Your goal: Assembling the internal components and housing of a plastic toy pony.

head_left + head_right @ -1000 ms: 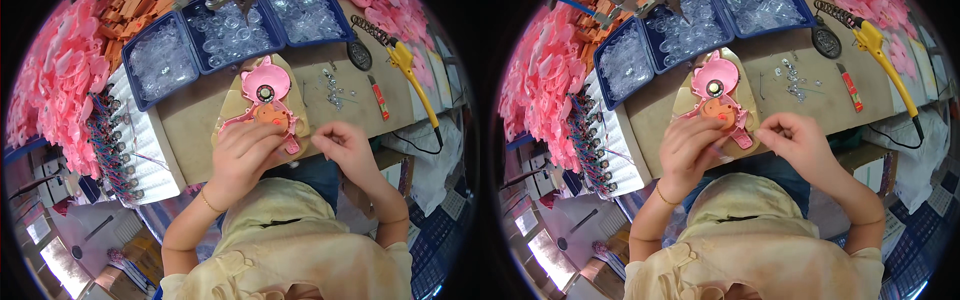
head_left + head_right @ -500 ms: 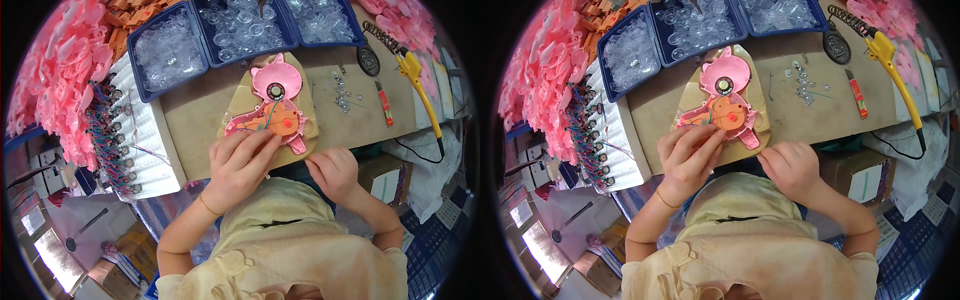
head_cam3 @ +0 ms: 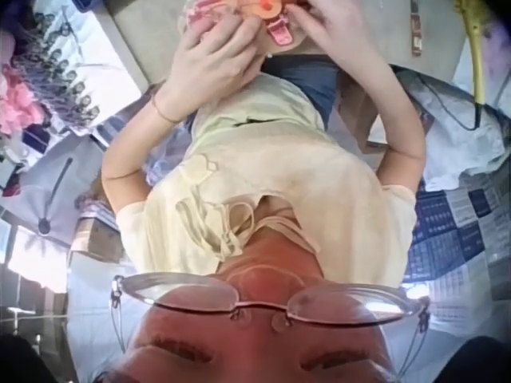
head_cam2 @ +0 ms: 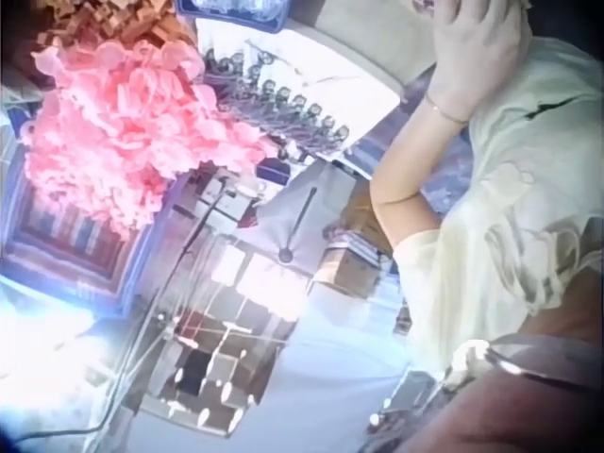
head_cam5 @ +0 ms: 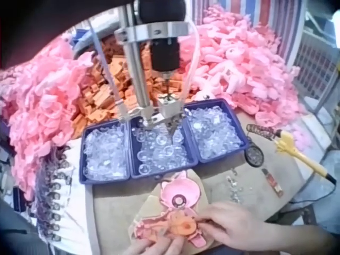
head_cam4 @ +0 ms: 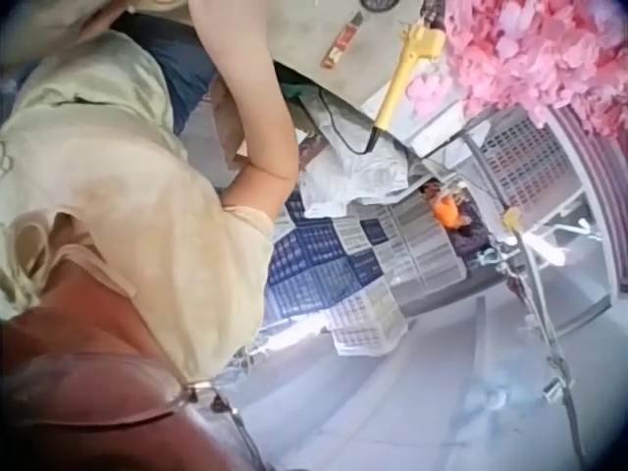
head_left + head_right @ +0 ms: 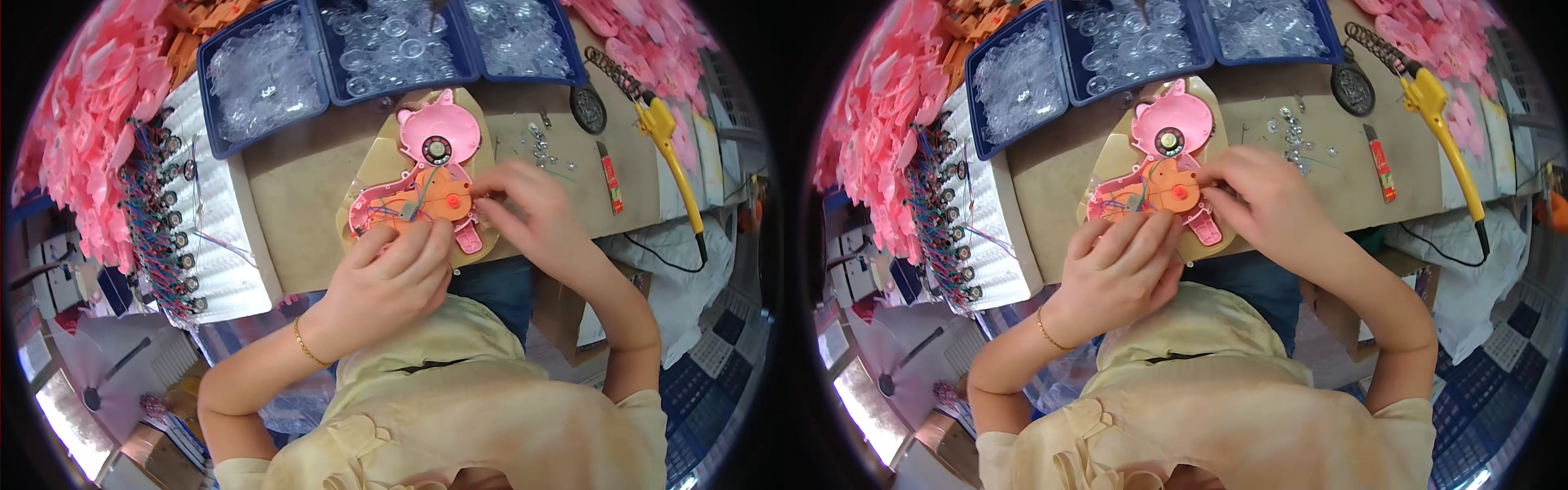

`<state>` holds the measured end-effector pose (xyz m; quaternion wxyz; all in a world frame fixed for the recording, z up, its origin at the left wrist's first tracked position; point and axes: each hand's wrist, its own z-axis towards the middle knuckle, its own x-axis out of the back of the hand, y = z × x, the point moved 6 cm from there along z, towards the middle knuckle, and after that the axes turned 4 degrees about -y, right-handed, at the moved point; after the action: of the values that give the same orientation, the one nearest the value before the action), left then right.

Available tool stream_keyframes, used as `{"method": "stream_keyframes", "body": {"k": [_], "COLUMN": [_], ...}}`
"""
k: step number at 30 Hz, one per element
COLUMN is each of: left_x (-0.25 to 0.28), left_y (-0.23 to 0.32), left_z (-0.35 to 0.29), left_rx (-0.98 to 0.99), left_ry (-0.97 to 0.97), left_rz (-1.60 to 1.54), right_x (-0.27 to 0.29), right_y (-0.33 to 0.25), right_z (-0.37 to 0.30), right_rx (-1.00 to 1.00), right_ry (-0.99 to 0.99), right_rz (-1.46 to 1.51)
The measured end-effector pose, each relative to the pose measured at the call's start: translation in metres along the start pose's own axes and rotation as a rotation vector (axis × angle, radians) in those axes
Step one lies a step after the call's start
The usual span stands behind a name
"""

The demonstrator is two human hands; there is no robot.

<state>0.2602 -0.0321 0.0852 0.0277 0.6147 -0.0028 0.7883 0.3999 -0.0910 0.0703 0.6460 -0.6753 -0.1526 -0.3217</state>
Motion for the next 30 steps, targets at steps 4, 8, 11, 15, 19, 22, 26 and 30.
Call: {"method": "stream_keyframes", "body": {"k": [4, 8, 11, 15, 19, 22, 26, 30], "left_x": [0.000, 0.001, -0.001, -0.001, -0.002, -0.002, -0.003, -0.004], "left_y": [0.002, 0.002, 0.002, 0.003, 0.003, 0.003, 0.004, 0.005], "left_z": [0.000, 0.000, 0.001, 0.001, 0.000, 0.000, -0.002, -0.001], "left_rx": [-0.066, -0.049, 0.004, 0.051, 0.059, 0.061, 0.072, 0.074], "left_ry": [-0.120, -0.139, -0.101, -0.071, -0.070, -0.079, -0.071, -0.052], "left_rz": [-0.076, -0.101, -0.129, -0.142, -0.142, -0.130, -0.124, -0.135], "right_x": [0.006, 0.006, 0.005, 0.008, 0.009, 0.003, 0.001, 0.000], "right_y": [-0.005, -0.003, -0.005, 0.005, 0.008, 0.003, -0.001, -0.005], "right_z": [-0.004, -0.003, -0.007, -0.011, -0.001, 0.009, 0.000, -0.011], "right_rx": [0.060, -0.159, -0.055, -0.287, -0.292, -0.211, -0.001, 0.129], "right_ry": [-0.034, 0.013, 0.063, 0.149, 0.088, 0.015, 0.072, 0.157], "right_rz": [-0.037, 0.042, -0.139, 0.073, 0.067, 0.030, -0.157, -0.273]}}
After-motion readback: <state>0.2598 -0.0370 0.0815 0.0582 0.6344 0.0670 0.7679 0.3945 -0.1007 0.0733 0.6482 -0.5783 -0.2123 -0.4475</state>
